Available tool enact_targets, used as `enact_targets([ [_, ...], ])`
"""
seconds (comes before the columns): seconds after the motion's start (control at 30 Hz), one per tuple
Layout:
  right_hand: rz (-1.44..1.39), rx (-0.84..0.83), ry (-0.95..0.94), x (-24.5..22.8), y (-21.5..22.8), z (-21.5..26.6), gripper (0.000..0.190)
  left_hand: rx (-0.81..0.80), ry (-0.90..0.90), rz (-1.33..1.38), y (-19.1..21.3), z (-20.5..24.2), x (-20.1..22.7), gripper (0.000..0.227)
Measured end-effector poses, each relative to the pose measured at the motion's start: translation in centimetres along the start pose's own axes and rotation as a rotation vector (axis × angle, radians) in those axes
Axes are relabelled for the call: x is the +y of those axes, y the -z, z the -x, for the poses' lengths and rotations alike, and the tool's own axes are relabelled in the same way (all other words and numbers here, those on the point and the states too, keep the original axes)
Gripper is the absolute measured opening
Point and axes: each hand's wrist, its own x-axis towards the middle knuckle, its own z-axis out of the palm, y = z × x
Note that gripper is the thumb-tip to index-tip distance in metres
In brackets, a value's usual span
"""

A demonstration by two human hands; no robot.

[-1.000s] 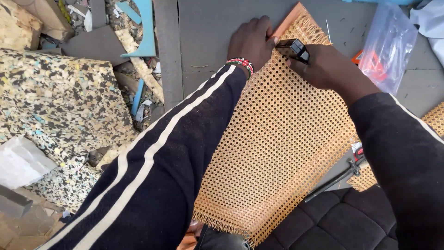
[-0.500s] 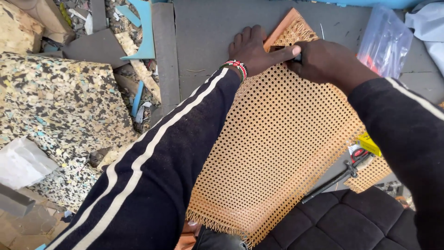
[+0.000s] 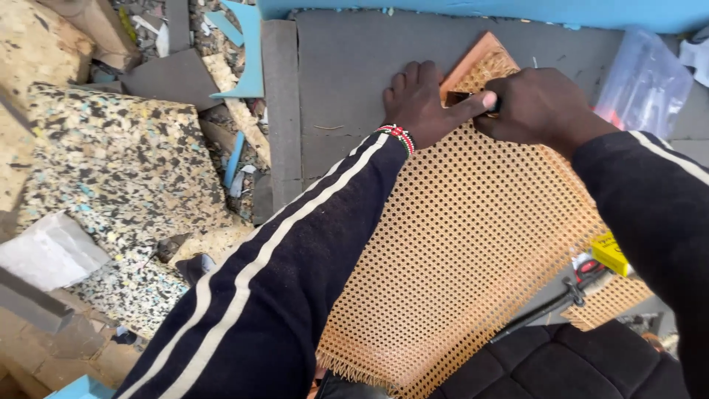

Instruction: Trimming excess mesh fabric from a wooden furniture frame using scissors after securing it with staples.

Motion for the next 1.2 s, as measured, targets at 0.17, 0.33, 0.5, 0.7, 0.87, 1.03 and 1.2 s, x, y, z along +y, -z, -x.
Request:
enact_targets([
  [0.17, 0.077, 0.063, 0.041, 0.8, -0.6, 0.0, 0.049, -0.06, -0.011, 0.018, 0.4, 0.0, 0.1, 0.12],
  [0.33, 0.149, 0.118, 0.11, 1.0, 0.9, 0.4, 0.047, 0.009, -0.134, 0.012, 0.1, -1.4, -2.8, 0.115],
  [0.5, 0.208, -0.147, 0.024, -0.2, 4.8, 1.4, 0.05, 0.008, -0.146, 0.209, 0.4, -2.7, -3.6, 0.084],
  [0.7, 0.268, -0.129, 0.009, -1.0, 4.0, 0.8, 0.057, -0.08, -0.059, 0.225, 2.0, -0.4, -2.2, 0.093],
  [0.87, 0.199, -0.164, -0.038, -2.3, 4.9, 0.8, 0.053, -0.065, -0.118, 0.135, 1.5, 0.1, -2.1, 0.111],
  [1.03, 0.156, -0.192, -0.102, -3.2, 6.0, 0.7, 0.049, -0.026, -0.118, 0.096, 0.4, -0.1, -1.9, 0.105],
  [1.2, 0.129, -0.054, 0.024, -1.4, 3.0, -0.3, 0.042, -0.054, -0.083, 0.128, 0.9, -0.2, -1.7, 0.097],
])
